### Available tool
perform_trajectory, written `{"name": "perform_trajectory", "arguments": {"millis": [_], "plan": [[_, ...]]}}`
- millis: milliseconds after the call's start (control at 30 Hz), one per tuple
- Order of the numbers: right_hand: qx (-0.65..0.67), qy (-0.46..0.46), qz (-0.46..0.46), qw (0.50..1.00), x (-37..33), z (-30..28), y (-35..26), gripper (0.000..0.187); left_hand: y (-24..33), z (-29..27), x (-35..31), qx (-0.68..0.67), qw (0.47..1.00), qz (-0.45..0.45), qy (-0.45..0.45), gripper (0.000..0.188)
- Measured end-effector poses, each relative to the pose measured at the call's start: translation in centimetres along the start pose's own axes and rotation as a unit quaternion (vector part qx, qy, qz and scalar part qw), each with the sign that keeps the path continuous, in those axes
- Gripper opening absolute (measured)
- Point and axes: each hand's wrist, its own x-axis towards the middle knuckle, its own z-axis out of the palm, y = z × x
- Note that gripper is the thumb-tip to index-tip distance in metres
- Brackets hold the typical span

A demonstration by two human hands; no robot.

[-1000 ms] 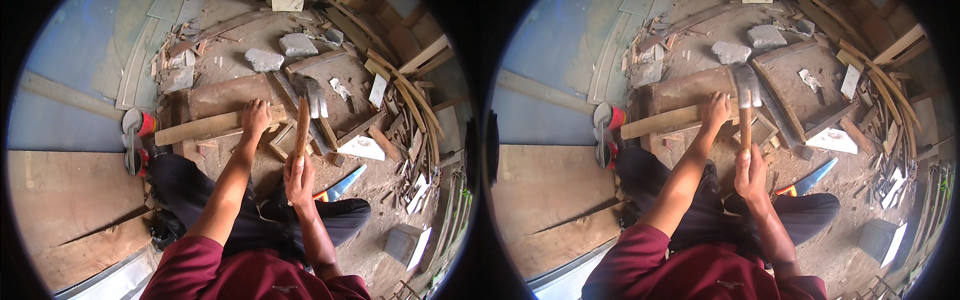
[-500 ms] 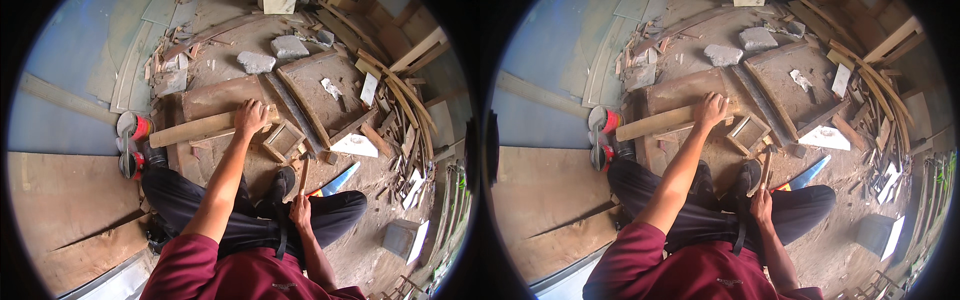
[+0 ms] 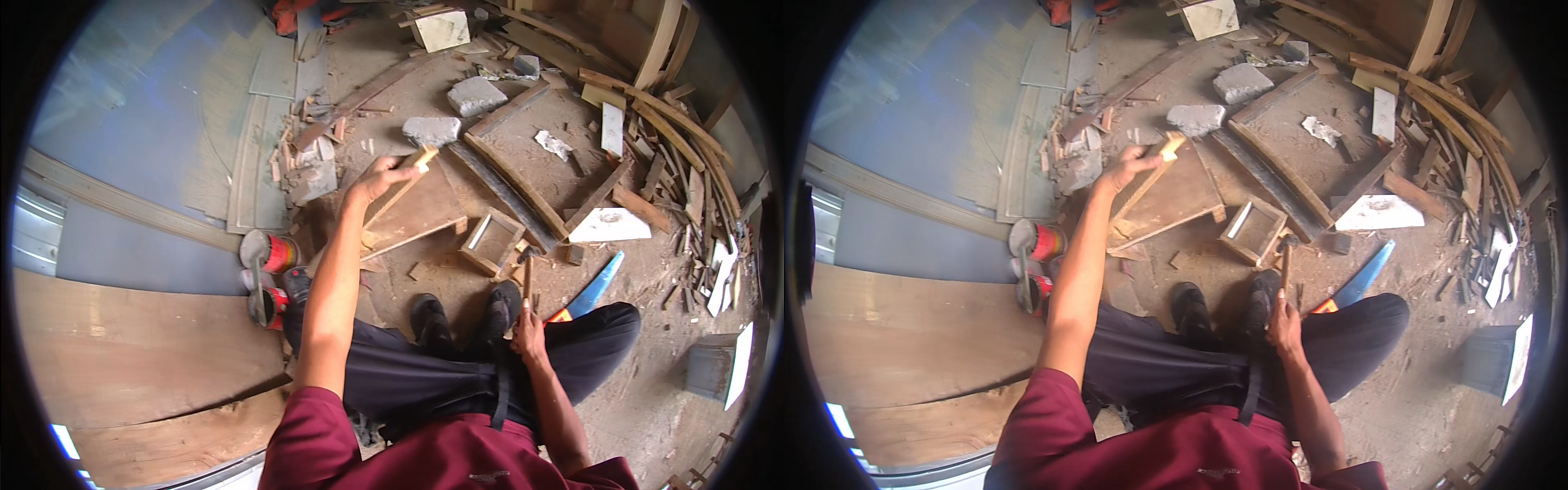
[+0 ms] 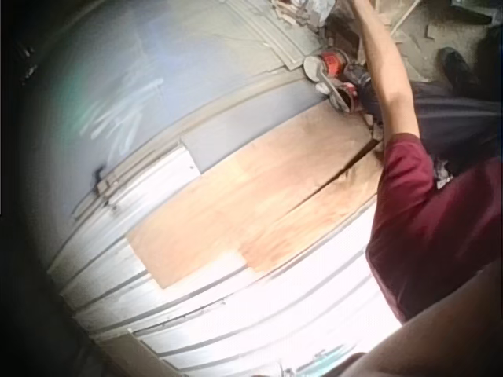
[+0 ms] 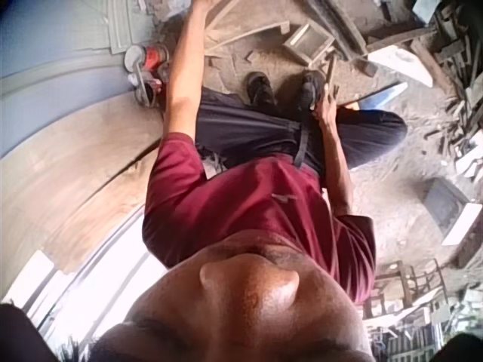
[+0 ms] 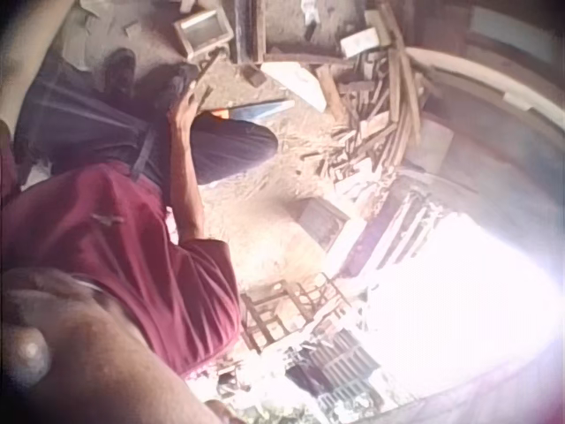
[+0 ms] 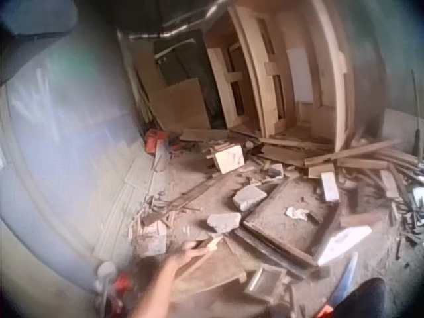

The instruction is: The person sits on the floor and uses a hammer to drive nails into a wooden plank. They repeatedly pick up nails, position them on the wood, and hammer them in, occasionally adjusting the plank's position.

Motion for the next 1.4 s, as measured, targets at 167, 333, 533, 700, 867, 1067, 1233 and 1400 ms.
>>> {"name": "perform_trajectory", "arguments": {"millis": [167,333,533,700,867,1067,1233,1400], "plan": [[0.034,-0.033,0.007,0.999,-0.5,0.6,-1.0,0.054,4.1,-2.4,-3.4,-0.288,0.956,0.049,0.008,0.075],[0.032,-0.044,0.003,0.999,-0.3,0.6,-0.5,0.054,5.6,-2.6,-4.1,-0.361,0.922,0.123,-0.062,0.093],[0.055,-0.044,0.023,0.997,-0.7,0.3,-0.9,0.055,7.6,-1.7,-4.4,-0.453,0.878,0.140,-0.072,0.094],[0.060,-0.030,0.016,0.998,-0.7,0.1,-1.1,0.056,8.7,-1.1,-4.6,-0.500,0.845,0.164,-0.092,0.089],[0.046,-0.028,0.015,0.998,-0.9,0.3,-1.4,0.057,8.1,-1.3,-4.9,-0.557,0.787,0.223,-0.145,0.079],[0.042,-0.039,0.014,0.998,-0.9,0.2,-1.0,0.058,7.4,-1.6,-5.5,-0.584,0.752,0.254,-0.171,0.077],[0.019,-0.024,0.010,0.999,-0.7,0.8,-0.9,0.056,8.5,-1.4,-7.1,-0.533,0.807,0.234,-0.099,0.087],[-0.243,0.040,-0.155,0.957,6.1,-0.8,3.4,0.052,6.7,0.7,-7.5,-0.268,0.943,0.170,0.098,0.065]]}}
